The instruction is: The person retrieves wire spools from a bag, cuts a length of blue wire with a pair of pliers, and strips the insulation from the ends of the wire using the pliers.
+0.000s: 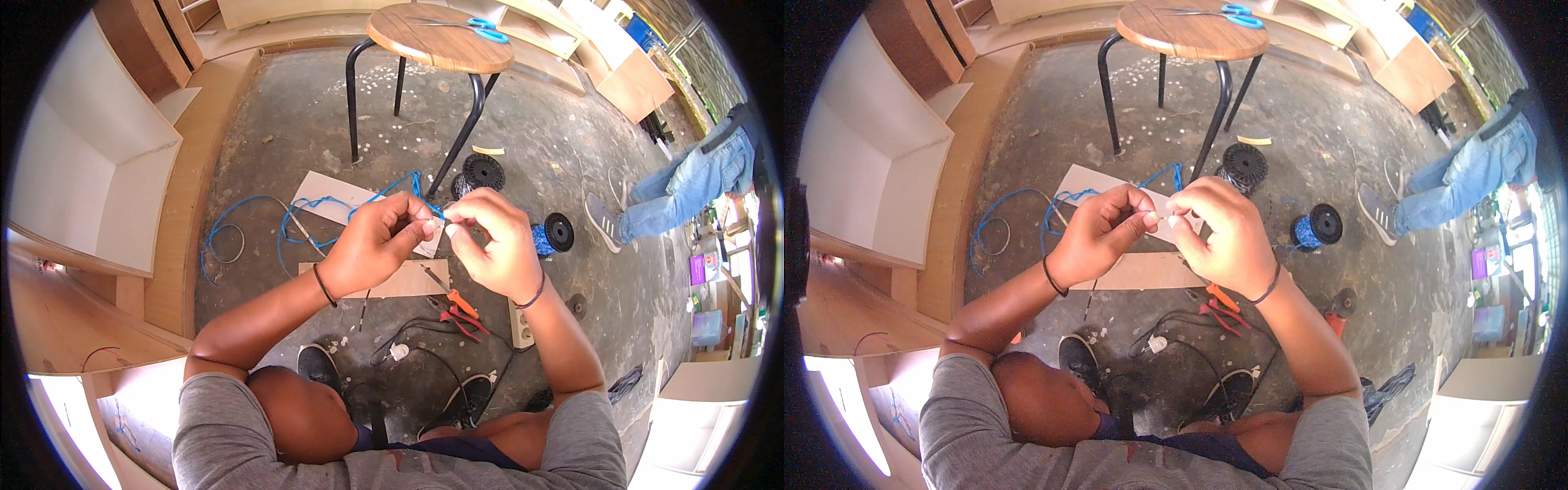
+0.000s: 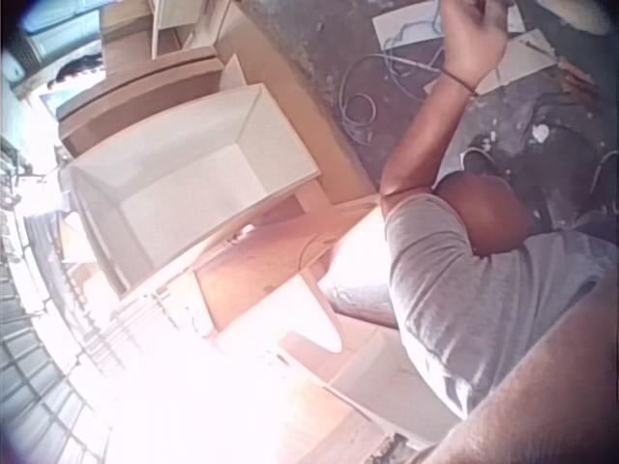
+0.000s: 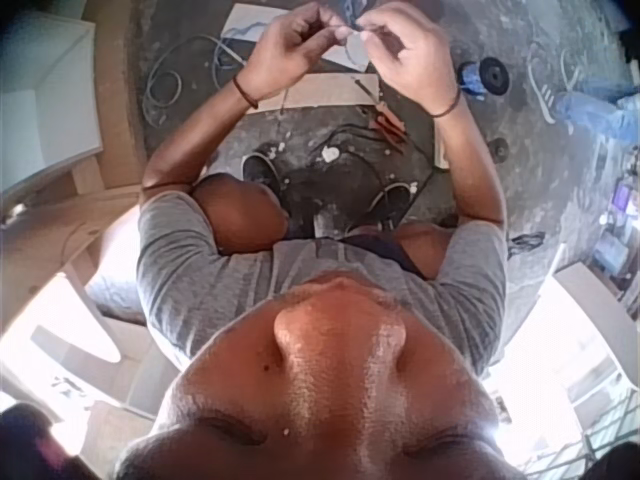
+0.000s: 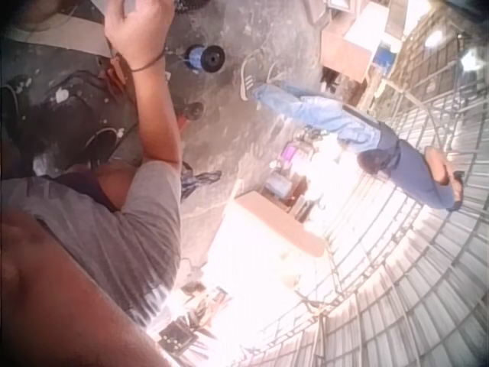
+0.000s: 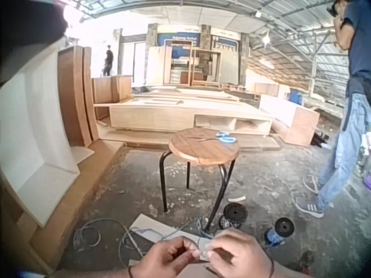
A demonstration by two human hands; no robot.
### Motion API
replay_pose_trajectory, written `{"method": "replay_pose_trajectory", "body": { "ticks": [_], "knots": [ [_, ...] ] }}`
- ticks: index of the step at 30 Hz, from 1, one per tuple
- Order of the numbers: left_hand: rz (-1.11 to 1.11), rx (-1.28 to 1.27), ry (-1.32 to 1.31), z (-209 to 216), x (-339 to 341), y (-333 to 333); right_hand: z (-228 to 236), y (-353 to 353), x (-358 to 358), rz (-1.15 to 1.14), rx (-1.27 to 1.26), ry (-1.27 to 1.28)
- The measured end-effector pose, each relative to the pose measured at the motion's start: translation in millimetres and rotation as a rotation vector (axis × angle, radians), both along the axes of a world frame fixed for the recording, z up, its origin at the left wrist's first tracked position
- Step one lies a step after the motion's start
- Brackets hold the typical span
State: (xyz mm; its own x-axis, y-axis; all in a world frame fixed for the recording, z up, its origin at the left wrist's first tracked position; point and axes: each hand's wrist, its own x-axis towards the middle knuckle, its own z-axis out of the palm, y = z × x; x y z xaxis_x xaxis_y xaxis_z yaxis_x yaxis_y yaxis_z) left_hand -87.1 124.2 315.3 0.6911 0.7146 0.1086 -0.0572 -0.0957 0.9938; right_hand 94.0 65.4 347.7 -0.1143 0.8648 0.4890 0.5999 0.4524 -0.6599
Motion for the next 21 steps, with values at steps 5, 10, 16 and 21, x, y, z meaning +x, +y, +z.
{"method": "replay_pose_trajectory", "body": {
  "ticks": [5, 10, 16, 21],
  "knots": [
    [-0.031, -0.040, -0.038, 1.5, 1.0, 0.3, -3.3, 2.7, 0.1, 0.020, 0.192, -0.189],
    [-0.050, -0.047, -0.042, -2.5, 1.9, 1.4, -3.7, 2.2, -1.3, 0.022, 0.224, -0.227],
    [-0.051, -0.071, -0.060, -6.4, 2.9, 0.3, -5.6, 3.9, 0.6, 0.036, 0.264, -0.330],
    [-0.024, 0.078, 0.099, -5.1, 2.9, -0.9, -8.4, 2.9, -0.4, 0.008, 0.290, -0.380]
  ]
}}
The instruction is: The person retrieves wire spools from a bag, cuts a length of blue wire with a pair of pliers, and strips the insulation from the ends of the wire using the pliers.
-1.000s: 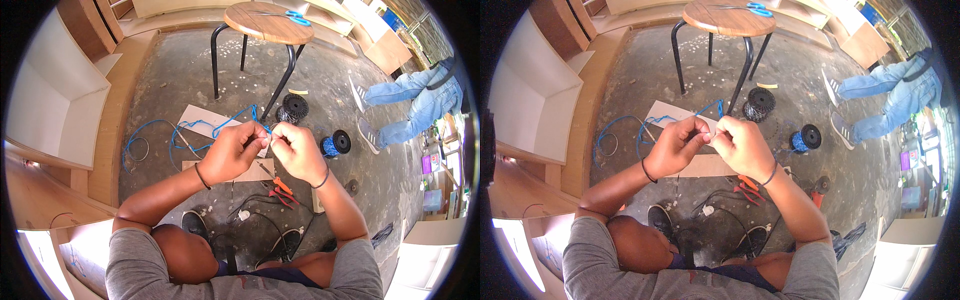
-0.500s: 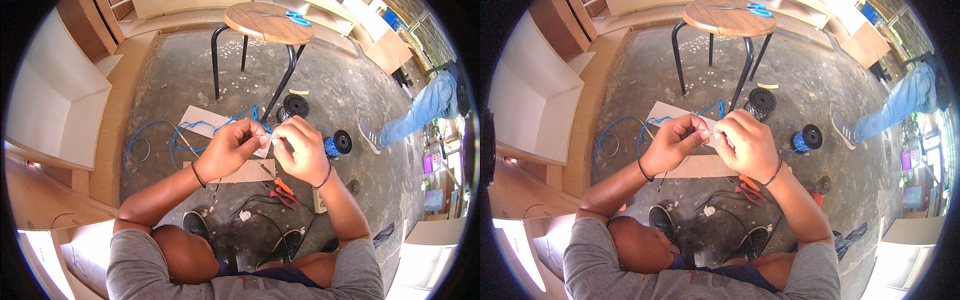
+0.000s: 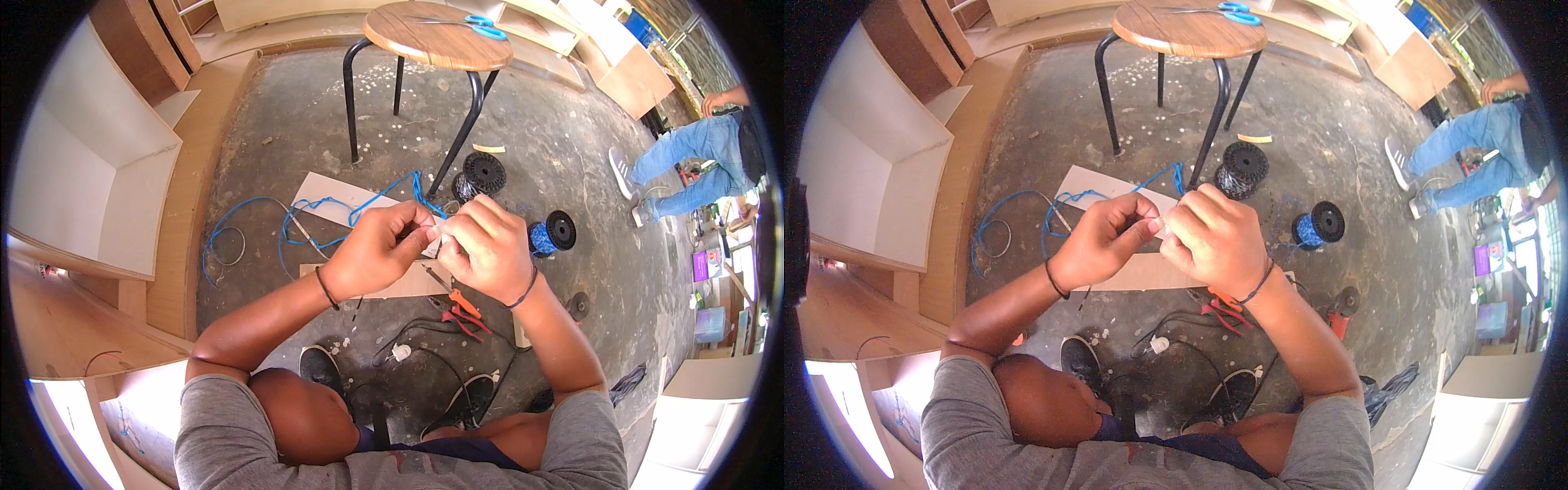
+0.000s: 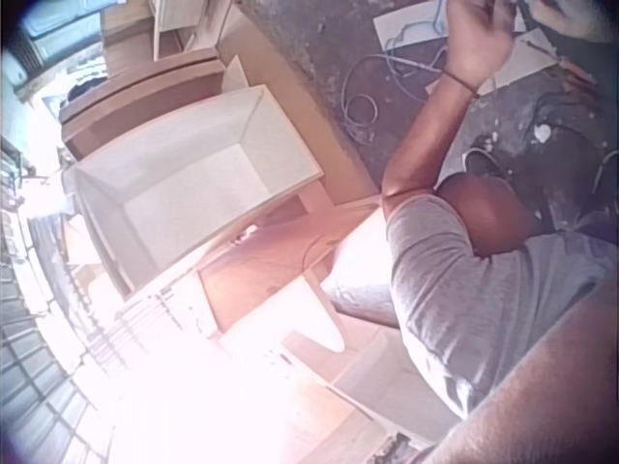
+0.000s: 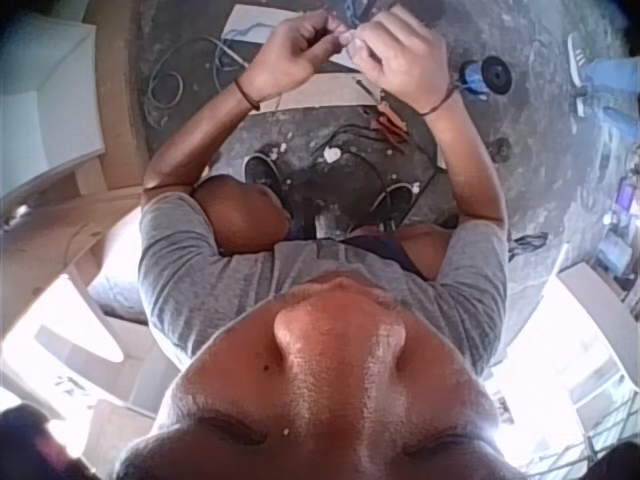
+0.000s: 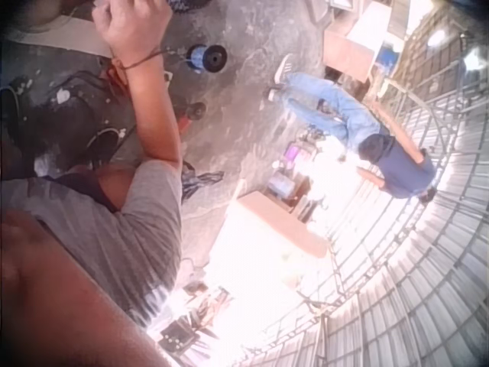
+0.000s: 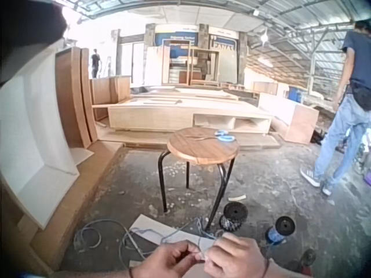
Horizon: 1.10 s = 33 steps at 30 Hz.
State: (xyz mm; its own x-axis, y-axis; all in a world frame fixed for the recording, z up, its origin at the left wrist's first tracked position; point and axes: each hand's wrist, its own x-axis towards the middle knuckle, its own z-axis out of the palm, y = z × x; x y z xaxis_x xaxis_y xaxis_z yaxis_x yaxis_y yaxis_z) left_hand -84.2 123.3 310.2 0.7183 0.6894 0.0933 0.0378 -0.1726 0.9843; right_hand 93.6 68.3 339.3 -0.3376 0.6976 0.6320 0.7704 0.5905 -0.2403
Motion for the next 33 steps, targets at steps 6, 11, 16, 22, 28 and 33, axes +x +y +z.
{"method": "replay_pose_trajectory", "body": {
  "ticks": [6, 11, 16, 22, 28, 33],
  "knots": [
    [0.158, 0.556, -0.118, -2, 4, -4, -9, -7, -5, -0.111, -0.728, 0.629],
    [0.157, 0.388, -0.015, 5, -1, -2, -5, -6, -5, -0.028, -0.413, 0.575],
    [0.118, 0.256, 0.001, 6, -1, -1, 0, -1, 1, 0.036, -0.045, 0.162],
    [0.097, 0.283, -0.009, 3, 0, -2, -6, -4, -3, -0.045, -0.111, 0.110],
    [0.118, 0.401, -0.022, 6, 0, -4, -9, -3, -8, -0.003, -0.091, 0.317],
    [0.142, 0.482, -0.036, 4, 2, -4, -11, -4, -3, 0.006, -0.149, 0.257]
  ]
}}
